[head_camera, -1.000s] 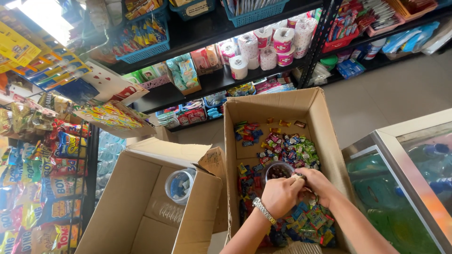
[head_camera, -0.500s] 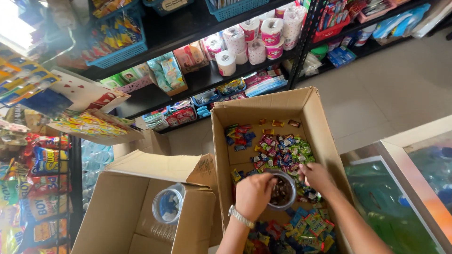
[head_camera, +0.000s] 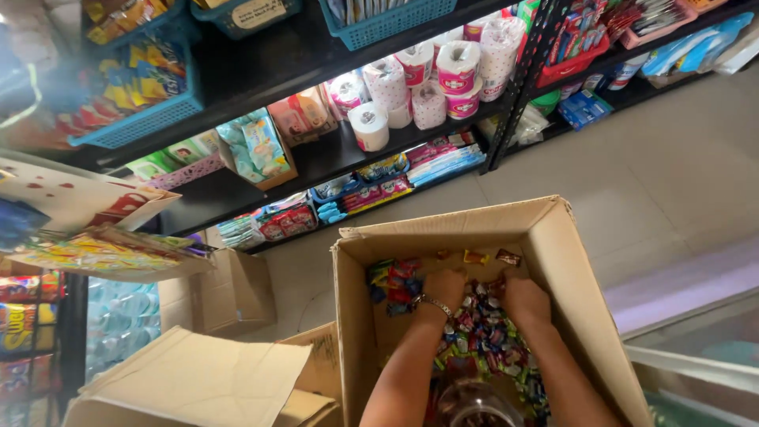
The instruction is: Sorting and organizing various candy and snack items into containers in a grocery store.
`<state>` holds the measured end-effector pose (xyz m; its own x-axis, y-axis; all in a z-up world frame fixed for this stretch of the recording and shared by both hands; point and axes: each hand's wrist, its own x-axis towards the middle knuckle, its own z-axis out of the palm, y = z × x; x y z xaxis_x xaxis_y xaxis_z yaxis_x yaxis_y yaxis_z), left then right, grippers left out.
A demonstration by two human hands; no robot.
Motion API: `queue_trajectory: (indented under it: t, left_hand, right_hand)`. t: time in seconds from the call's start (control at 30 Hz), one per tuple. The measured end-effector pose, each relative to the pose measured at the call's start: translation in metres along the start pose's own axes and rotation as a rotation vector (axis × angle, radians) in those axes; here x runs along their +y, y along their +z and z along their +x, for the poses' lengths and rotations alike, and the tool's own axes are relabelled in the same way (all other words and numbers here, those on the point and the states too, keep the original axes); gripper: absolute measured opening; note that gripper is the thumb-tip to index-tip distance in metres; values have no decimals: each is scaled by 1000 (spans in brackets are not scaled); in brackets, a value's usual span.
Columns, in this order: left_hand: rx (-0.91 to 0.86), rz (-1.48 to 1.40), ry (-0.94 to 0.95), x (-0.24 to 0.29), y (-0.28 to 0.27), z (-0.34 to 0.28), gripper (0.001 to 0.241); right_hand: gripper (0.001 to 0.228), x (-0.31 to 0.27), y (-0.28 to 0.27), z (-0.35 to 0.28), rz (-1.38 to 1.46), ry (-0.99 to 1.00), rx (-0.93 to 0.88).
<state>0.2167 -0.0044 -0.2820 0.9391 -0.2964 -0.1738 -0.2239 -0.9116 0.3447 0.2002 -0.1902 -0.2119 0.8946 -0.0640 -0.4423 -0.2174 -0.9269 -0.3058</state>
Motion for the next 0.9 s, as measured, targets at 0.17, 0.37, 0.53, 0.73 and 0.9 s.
queue_trajectory:
  t: [0.17, 0.37, 0.53, 0.73, 0.9]
  left_hand:
    - [-81, 34, 20, -1, 22, 8, 16]
    - [-110, 131, 46, -17, 48, 8, 17]
    - [-146, 51, 62, 7, 6, -25, 24]
    - [-81, -9, -47, 25, -68, -44, 23]
    - [298, -450, -248, 77, -203, -116, 38]
  right_hand:
    - [24, 19, 16, 6, -128, -37, -33]
    - [29, -7, -31, -39, 15, -86, 249]
    - [35, -47, -92, -126, 269, -46, 236]
    - [36, -39, -127, -224, 191, -125, 113]
    - [19, -18, -133, -277, 140, -425, 10]
